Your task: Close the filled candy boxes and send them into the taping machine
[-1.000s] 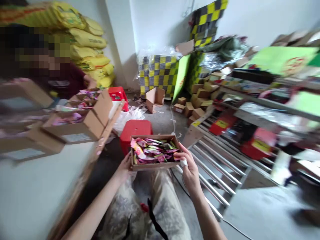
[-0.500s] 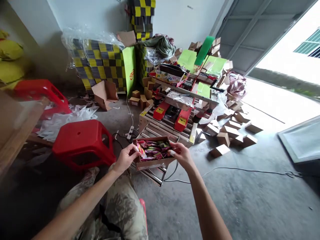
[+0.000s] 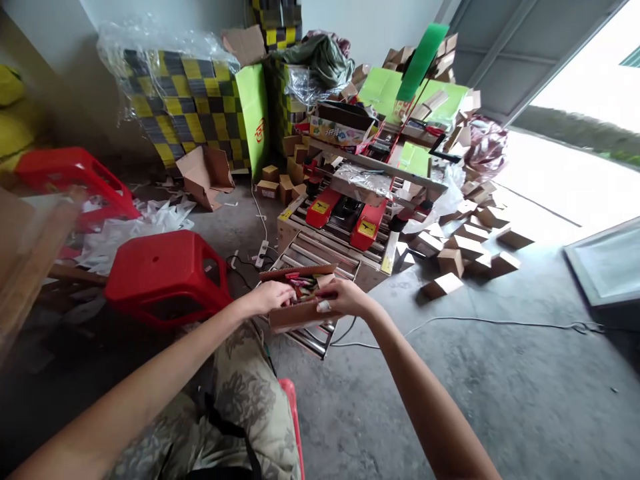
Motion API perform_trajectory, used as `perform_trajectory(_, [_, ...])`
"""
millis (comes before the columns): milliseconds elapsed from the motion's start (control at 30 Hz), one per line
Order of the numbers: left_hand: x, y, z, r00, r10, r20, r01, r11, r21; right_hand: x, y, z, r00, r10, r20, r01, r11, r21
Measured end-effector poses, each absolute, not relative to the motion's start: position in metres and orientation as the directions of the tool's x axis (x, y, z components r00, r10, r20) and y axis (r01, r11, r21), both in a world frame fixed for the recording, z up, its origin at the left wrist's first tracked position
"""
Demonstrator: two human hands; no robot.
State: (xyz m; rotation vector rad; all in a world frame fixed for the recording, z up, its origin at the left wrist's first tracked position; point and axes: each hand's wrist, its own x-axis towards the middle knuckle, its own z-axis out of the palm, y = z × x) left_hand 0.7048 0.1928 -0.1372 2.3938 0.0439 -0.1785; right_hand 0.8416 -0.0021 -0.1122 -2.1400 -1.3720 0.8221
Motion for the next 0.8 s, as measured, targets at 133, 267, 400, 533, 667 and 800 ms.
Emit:
perform_trajectory(133, [0.683, 0.2, -0.145, 0.995, 0.083, 0.05, 0.01, -0.602, 0.798, 0.845, 0.017, -0.119, 0.521, 0.8, -0.299, 0.626, -0.595, -0.503])
perform_trajectory(267, [0.666, 0.197, -0.168, 0.719, 0.55, 0.425, 0.043, -0.646, 0.762, 0.833, 0.022, -0.116, 0.714, 0.681, -0.163, 0.595, -0.713, -0.371])
perform_trajectory(400, [0.676, 0.2, -0.184, 0.816, 0.47, 0.336, -0.049, -0.524, 0.85, 0.794, 0.016, -0.132, 0.786, 0.576, 0.224, 0.618, -0.718, -0.321])
perform_trajectory(533, [0.672, 0.191, -0.186, 0.851, 0.37, 0.373, -0.133, -0.534, 0.835, 0.753, 0.01, -0.166, 0.678, 0.615, 0.402, 0.722, -0.453, -0.524])
perform_trajectory(667, [0.656, 0.175, -0.188, 0.775, 0.456, 0.439, -0.059, -0.638, 0.768, 0.737, 0.017, -0.172, 0.615, 0.636, 0.466, 0.762, -0.326, -0.56])
perform_trajectory(800, [0.652, 0.168, -0.19, 0.754, 0.49, 0.438, 0.019, -0.682, 0.731, 0.742, 0.032, -0.16, 0.513, 0.792, 0.332, 0.825, -0.348, -0.445])
